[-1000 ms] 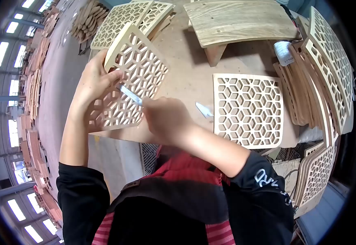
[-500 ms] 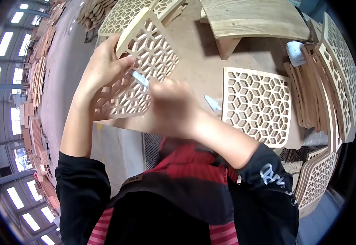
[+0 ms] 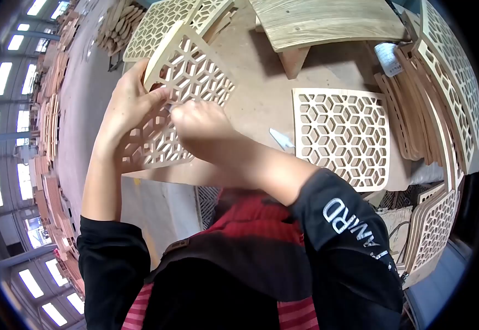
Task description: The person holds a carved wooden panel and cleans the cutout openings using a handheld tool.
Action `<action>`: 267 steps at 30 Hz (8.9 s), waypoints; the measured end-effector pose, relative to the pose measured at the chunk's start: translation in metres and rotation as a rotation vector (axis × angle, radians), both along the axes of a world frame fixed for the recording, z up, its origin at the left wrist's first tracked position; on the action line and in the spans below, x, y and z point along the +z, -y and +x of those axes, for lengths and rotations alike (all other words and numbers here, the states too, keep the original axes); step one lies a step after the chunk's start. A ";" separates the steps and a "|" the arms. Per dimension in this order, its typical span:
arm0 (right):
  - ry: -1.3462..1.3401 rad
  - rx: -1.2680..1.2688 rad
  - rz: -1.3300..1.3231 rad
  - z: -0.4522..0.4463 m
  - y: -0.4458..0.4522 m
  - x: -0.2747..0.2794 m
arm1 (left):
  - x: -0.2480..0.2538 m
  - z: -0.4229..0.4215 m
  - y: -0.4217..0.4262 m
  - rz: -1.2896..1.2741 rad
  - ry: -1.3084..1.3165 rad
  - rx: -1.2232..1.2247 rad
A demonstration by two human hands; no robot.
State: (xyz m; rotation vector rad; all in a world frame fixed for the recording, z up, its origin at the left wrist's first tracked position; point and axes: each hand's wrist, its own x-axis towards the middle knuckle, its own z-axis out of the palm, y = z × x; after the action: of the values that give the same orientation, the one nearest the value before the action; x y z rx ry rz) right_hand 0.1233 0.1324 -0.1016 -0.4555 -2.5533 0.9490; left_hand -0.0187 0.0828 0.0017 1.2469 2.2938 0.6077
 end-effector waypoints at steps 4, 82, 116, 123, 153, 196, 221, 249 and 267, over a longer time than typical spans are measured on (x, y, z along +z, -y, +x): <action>-0.099 0.035 0.083 0.037 0.004 0.001 | 0.002 0.003 0.000 0.019 0.097 0.040; -0.220 -0.052 0.023 0.014 0.007 0.015 | -0.014 0.016 0.064 -0.075 -0.468 0.240; -0.185 -0.052 -0.074 0.017 -0.005 0.023 | -0.012 0.036 0.060 -0.097 -0.610 0.177; -0.063 -0.018 -0.190 0.102 0.011 0.039 | -0.001 0.019 0.054 -0.045 -0.565 0.130; -0.101 -0.047 -0.247 0.076 -0.037 0.077 | 0.000 0.014 0.046 -0.085 -0.387 0.285; 0.209 -0.064 -0.370 0.122 -0.009 0.003 | -0.118 -0.033 0.124 0.899 0.660 0.547; 0.110 -0.162 -0.261 0.130 0.008 -0.050 | -0.103 0.038 0.132 0.780 0.394 0.399; 0.068 -0.075 -0.476 0.098 0.011 -0.029 | -0.092 0.039 0.137 0.717 0.204 0.368; 0.097 -0.016 -0.143 0.074 0.023 -0.027 | -0.004 0.030 0.026 -0.051 -0.293 0.111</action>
State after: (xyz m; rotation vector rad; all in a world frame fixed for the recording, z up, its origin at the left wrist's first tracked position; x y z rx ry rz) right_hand 0.1972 0.1095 -0.1290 -0.5744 -2.5734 1.1346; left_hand 0.0115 0.0569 -0.0019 1.2609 2.6154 0.4234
